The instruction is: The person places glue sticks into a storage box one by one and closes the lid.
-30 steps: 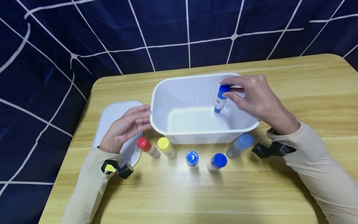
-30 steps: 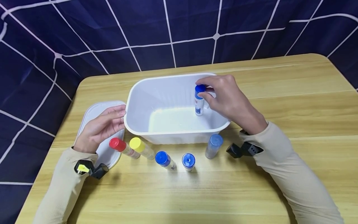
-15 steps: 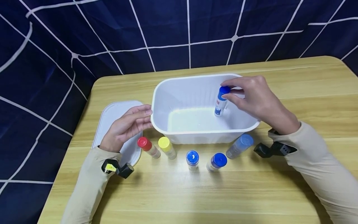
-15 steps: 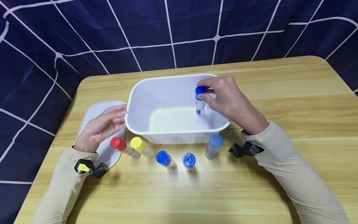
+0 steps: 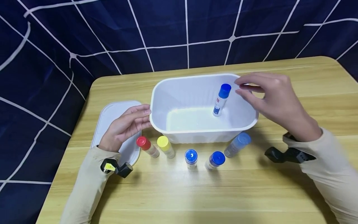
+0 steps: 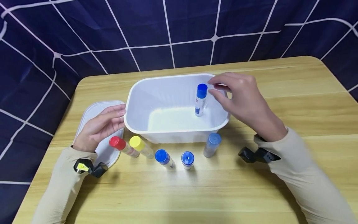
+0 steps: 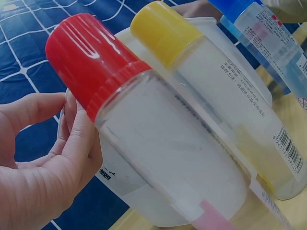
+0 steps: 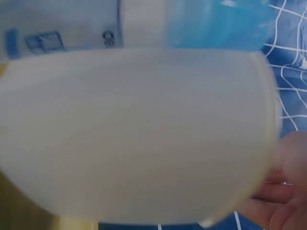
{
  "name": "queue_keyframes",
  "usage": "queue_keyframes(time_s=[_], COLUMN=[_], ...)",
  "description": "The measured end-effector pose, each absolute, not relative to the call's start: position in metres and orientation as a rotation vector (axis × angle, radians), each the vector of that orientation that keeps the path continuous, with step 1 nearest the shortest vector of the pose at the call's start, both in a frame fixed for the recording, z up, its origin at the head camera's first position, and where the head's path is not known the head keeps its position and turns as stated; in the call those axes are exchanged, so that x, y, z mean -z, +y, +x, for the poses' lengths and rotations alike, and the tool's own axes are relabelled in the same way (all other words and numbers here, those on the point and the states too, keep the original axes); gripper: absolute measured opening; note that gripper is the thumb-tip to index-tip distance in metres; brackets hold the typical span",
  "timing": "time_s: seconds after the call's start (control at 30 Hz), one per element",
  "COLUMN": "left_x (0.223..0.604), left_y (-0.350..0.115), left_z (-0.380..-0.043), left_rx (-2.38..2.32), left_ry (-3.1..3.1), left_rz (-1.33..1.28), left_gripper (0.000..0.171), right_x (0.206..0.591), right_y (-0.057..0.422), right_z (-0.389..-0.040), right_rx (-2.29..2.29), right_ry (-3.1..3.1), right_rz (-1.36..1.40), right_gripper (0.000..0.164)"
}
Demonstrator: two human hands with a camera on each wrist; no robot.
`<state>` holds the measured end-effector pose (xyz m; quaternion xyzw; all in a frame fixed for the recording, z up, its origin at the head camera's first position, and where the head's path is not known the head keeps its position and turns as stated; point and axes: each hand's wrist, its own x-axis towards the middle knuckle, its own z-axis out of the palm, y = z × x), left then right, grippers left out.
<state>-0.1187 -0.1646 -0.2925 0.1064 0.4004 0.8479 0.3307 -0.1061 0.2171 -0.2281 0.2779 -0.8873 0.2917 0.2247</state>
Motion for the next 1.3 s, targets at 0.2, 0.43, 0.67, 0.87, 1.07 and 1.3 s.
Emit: queue_keyframes(time_s=[0.2, 0.43, 0.67, 0.87, 1.07, 1.3], left_x=[0.292, 0.29, 0.288, 0.287, 0.289, 0.291], left_y=[-0.165, -0.166, -0.167, -0.165, -0.164, -0.163], left_z=[-0.119, -0.119, -0.12, -0.121, -0.122, -0.121], left_rx=[-2.221, -2.212, -2.213, -2.2, -2.215, -2.207], left_ry=[1.039, 1.055, 1.031, 1.034, 0.966, 0.995], left_rz=[0.268, 0.266, 0.277, 0.272, 0.265, 0.262], left_gripper=[0.017, 0.017, 0.019, 0.019, 0.019, 0.019], right_x=[0.231, 0.247, 0.272, 0.288, 0.3, 0.31], right_y=[0.239, 0.257, 0.255, 0.244, 0.234, 0.229], right_z=[-0.08, -0.043, -0.016, 0.0, 0.008, 0.009], right_rx=[-0.962, -1.492, -1.88, -2.055, -2.009, -2.059], right_ry=[-2.382, -2.281, -2.145, -1.96, -1.936, -1.867], right_rz=[0.661, 0.642, 0.629, 0.614, 0.584, 0.541], right_gripper=[0.024, 0.016, 0.02, 0.025, 0.027, 0.026])
